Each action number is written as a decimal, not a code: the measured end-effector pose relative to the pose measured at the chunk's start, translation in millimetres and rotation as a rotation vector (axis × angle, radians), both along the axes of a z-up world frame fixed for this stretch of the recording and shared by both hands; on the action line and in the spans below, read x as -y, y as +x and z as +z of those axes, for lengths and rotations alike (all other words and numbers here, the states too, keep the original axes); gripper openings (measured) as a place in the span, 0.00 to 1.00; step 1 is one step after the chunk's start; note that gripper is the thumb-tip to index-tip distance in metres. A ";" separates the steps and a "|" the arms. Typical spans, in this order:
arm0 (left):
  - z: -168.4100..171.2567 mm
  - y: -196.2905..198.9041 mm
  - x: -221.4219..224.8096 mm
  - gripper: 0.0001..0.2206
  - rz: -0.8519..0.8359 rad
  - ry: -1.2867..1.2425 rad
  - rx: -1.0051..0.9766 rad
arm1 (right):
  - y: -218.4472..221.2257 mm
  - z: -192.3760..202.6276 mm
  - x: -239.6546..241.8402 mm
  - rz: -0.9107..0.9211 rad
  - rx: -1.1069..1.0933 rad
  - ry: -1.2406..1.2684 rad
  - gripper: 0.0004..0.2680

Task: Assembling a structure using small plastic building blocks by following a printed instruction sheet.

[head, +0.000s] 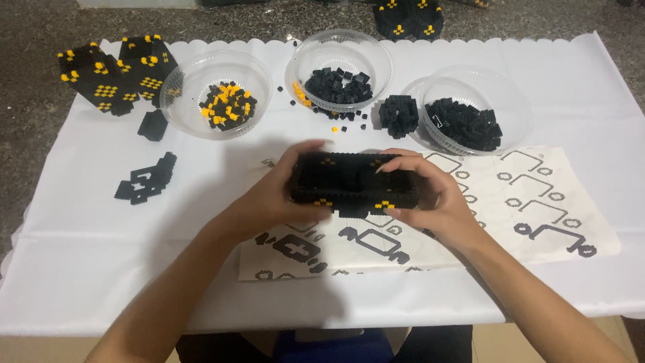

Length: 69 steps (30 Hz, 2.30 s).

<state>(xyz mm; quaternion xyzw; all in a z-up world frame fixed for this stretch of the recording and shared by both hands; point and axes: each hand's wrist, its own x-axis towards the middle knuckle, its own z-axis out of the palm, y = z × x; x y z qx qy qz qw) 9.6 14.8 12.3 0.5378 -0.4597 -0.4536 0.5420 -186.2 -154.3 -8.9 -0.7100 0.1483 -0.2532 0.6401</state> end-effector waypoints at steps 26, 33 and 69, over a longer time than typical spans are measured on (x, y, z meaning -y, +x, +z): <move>29.8 50.3 -65.2 0.33 0.289 -0.244 0.901 | -3.2 31.5 -17.2 0.304 -0.318 -0.221 0.44; 0.7 144.0 -172.2 0.29 0.884 0.135 1.376 | -0.9 20.5 -15.7 0.312 -0.304 -0.287 0.39; -22.6 105.7 -185.9 0.38 0.616 0.386 1.182 | 1.4 16.0 -25.3 0.333 -0.162 -0.434 0.32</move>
